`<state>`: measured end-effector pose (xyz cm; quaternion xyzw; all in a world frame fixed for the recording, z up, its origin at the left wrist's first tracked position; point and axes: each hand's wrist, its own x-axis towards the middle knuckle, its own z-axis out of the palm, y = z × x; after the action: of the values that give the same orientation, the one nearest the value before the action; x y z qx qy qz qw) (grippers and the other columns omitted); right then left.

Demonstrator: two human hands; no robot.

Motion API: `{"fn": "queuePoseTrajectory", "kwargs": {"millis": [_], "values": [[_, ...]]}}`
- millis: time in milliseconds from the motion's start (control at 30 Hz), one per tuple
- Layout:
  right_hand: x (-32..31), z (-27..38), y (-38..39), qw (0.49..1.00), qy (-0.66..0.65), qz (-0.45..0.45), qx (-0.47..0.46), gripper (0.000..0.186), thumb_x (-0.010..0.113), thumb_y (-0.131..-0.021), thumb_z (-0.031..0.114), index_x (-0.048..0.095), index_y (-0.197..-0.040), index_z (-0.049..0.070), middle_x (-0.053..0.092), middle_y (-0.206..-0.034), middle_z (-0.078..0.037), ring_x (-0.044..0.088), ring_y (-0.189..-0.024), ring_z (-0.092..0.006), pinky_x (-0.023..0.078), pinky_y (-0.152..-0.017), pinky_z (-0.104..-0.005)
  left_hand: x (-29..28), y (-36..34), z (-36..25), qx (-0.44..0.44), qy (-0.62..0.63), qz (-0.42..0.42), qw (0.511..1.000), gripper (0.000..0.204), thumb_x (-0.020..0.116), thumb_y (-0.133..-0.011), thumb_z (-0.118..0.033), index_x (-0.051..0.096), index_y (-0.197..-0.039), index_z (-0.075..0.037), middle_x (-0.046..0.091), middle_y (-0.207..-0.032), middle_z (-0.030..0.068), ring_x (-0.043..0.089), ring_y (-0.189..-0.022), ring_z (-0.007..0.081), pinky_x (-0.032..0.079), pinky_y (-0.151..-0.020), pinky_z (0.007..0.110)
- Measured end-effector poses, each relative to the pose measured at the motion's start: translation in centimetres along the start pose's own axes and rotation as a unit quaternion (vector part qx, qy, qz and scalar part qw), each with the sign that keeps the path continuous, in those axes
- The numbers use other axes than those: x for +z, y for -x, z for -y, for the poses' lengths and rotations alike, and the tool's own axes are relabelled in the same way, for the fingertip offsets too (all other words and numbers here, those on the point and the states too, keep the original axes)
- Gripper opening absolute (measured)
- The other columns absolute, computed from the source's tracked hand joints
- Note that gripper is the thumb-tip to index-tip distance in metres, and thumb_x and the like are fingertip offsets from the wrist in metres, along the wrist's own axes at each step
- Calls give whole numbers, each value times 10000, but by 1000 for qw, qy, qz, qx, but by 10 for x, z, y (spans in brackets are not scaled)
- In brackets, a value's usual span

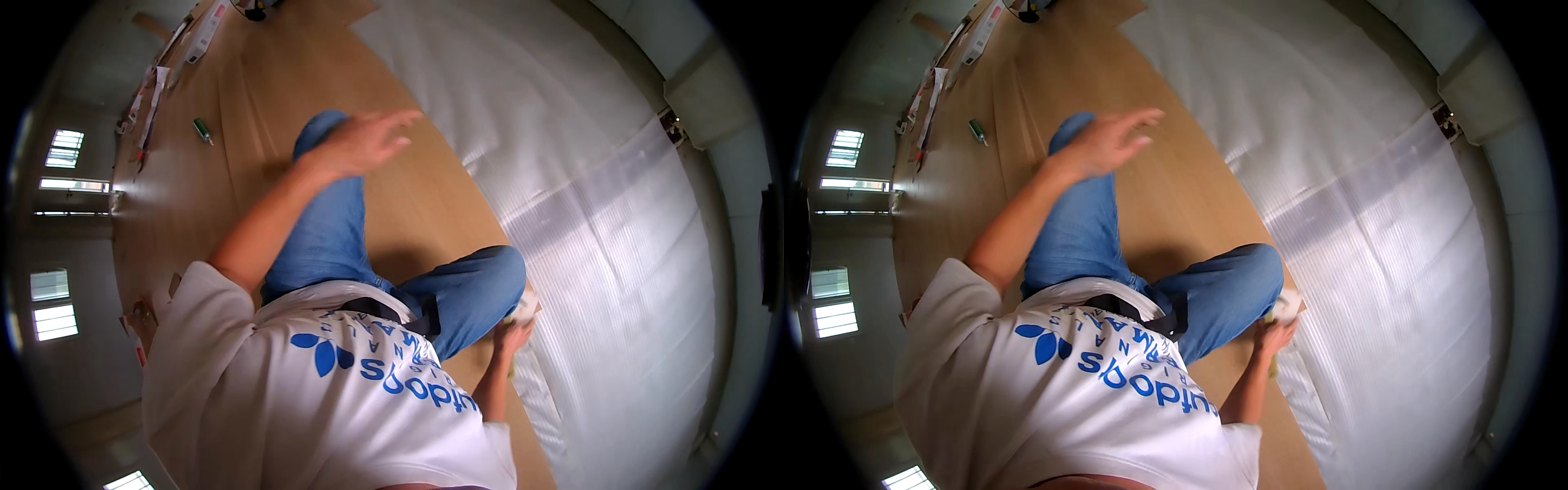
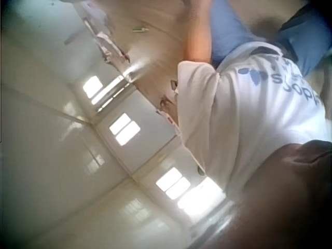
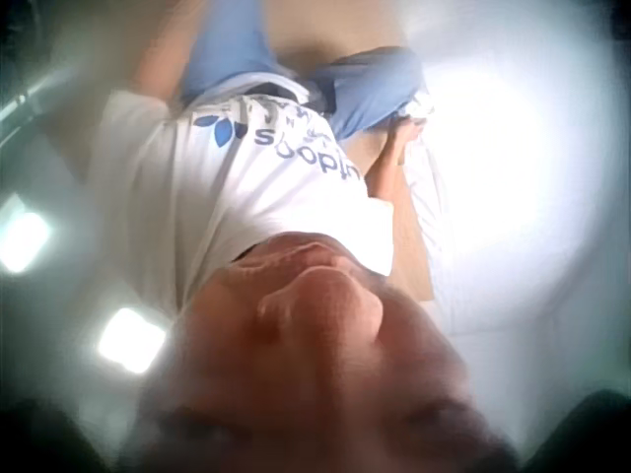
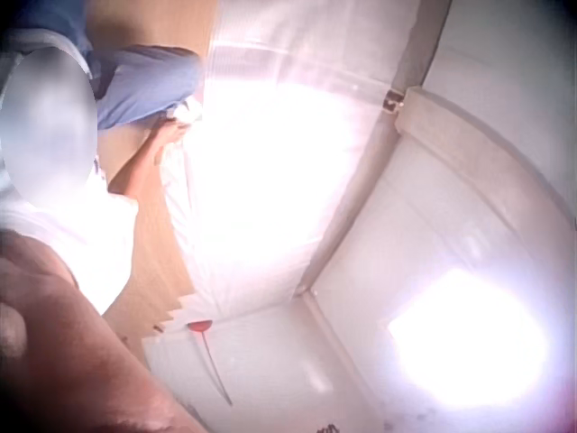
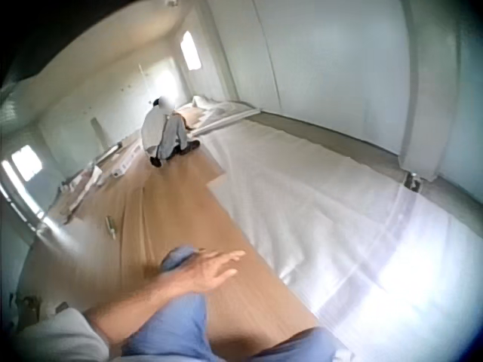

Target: The person installs laminate wood flooring by positioning planks over a white underlayment and using a hammer with a tapping block to secure them together.

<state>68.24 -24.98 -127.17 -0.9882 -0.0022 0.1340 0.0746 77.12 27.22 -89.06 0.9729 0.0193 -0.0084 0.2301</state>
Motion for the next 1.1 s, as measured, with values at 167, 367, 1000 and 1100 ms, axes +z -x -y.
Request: {"fn": "queuePoseTrajectory", "kwargs": {"millis": [167,367,1000,1100], "values": [[57,-35,129,993,-82,-3,85,669,877,-625,381,719,-1179,40,429,-1473,-322,438,-1347,-469,399,-1108,-504,140,-37,-3,113,-138,167,970,522,576,-980,-345,503,-1445,-119,590,-1348,172,542,-1285,355,431,-1072,477],[55,1,168,854,-382,-97,340,621,603,-949,367,506,-1404,-45,510,-1424,-264,484,-1331,-389,388,-1115,-481,267,-78,-70,131,-93,437,885,537,601,-963,-355,513,-1431,-107,565,-1377,184,522,-1301,367,390,-1110,497],[-15,-6,-20,914,-206,-5,350,537,818,-753,452,763,-1103,48,322,-1555,-256,372,-1384,-424,365,-1089,-550,456,-36,-98,385,-299,444,752,672,518,-937,-234,324,-1552,-43,196,-1679,109,245,-1527,258,309,-1179,478],[-15,3,-25,912,-191,7,364,580,796,-755,504,762,-1121,55,320,-1560,-244,387,-1379,-417,369,-1096,-548,451,-35,-96,375,-302,449,753,696,516,-932,-223,293,-1567,-44,173,-1685,109,214,-1540,261,327,-1168,478]]}}
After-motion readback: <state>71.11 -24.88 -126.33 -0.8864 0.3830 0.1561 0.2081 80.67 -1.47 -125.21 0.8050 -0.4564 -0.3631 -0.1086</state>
